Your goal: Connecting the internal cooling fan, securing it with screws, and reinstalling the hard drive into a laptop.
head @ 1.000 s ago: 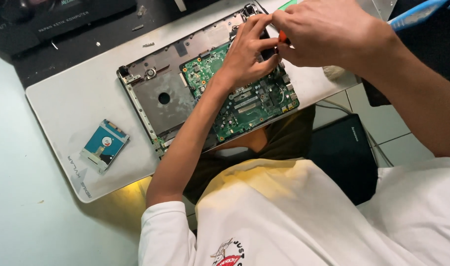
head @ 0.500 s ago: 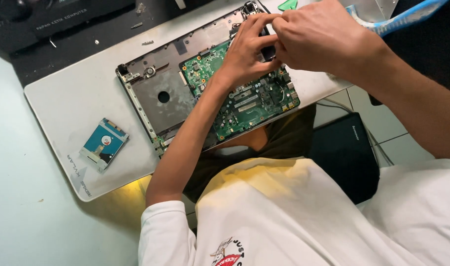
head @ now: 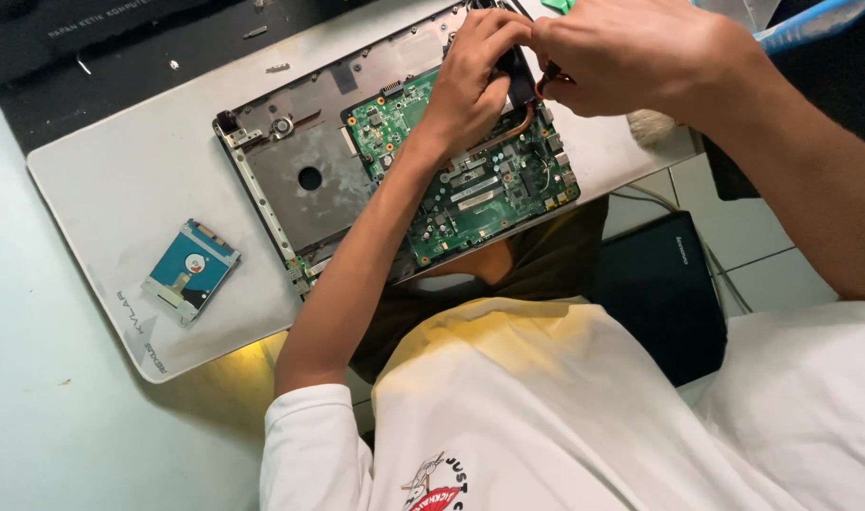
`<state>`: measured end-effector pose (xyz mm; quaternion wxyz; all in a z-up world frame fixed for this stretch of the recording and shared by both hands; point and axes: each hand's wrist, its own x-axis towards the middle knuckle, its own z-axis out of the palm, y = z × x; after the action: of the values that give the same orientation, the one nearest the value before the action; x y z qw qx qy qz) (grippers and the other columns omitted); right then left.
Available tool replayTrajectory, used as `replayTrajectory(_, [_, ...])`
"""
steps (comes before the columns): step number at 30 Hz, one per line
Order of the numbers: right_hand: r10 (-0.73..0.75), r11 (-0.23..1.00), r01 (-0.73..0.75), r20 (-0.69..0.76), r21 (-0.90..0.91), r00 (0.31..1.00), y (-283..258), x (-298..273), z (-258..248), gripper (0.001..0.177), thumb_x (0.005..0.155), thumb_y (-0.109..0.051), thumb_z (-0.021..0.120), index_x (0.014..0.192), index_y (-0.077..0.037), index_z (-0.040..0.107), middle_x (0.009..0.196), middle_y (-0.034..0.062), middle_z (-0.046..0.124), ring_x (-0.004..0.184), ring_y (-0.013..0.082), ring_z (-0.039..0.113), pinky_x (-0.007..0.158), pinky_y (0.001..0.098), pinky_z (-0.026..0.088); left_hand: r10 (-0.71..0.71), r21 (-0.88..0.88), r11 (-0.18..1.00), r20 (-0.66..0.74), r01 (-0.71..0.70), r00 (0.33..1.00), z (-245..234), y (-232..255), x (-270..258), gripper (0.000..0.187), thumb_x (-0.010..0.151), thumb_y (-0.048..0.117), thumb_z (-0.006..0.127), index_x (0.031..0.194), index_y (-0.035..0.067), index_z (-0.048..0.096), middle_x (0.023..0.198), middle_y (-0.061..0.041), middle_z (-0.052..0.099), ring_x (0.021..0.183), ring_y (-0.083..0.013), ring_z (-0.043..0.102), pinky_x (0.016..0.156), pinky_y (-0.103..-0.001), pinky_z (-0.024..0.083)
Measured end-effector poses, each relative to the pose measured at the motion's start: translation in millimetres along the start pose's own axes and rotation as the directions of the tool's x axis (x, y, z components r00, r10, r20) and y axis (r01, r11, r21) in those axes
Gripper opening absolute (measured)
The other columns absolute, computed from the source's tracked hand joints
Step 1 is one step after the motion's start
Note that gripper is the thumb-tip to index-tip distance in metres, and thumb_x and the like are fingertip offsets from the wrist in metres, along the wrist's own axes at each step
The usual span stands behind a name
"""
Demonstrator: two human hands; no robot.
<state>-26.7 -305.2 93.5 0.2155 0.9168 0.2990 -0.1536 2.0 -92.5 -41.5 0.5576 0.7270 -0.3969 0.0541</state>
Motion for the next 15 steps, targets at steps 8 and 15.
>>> replayTrajectory(8, [0.043,0.999,-0.043,0.008,0.002,0.999,-20,3,-23,0.032,0.124,-0.039,0.069,0.123,-0.008,0.077,0.083,0.0025,0.082,0.065,0.0178,0.078,0.052,0.0326,0.057,-0.024,-0.137,0.99,-0.062,0.015,0.998,-4,0,2,0.036,0.094,-0.003,0.052,0.124,0.011,0.068,0.127,-0.012,0.068,0.123,-0.0294,0.058,0.106,-0.043,0.049])
replayTrajectory(15, [0.144,0.943,-0.129,-0.026,0.307,0.989,-13,-30,-30,0.036,0.117,-0.036,0.084,0.141,-0.009,0.082,0.114,0.0157,0.087,0.087,0.0373,0.08,0.063,0.0467,0.06,-0.158,-0.134,0.975,0.152,0.178,0.976,-103,28,-5,0.03,0.122,0.031,0.047,0.125,0.009,0.067,0.127,-0.013,0.071,0.117,-0.0269,0.069,0.102,-0.042,0.056])
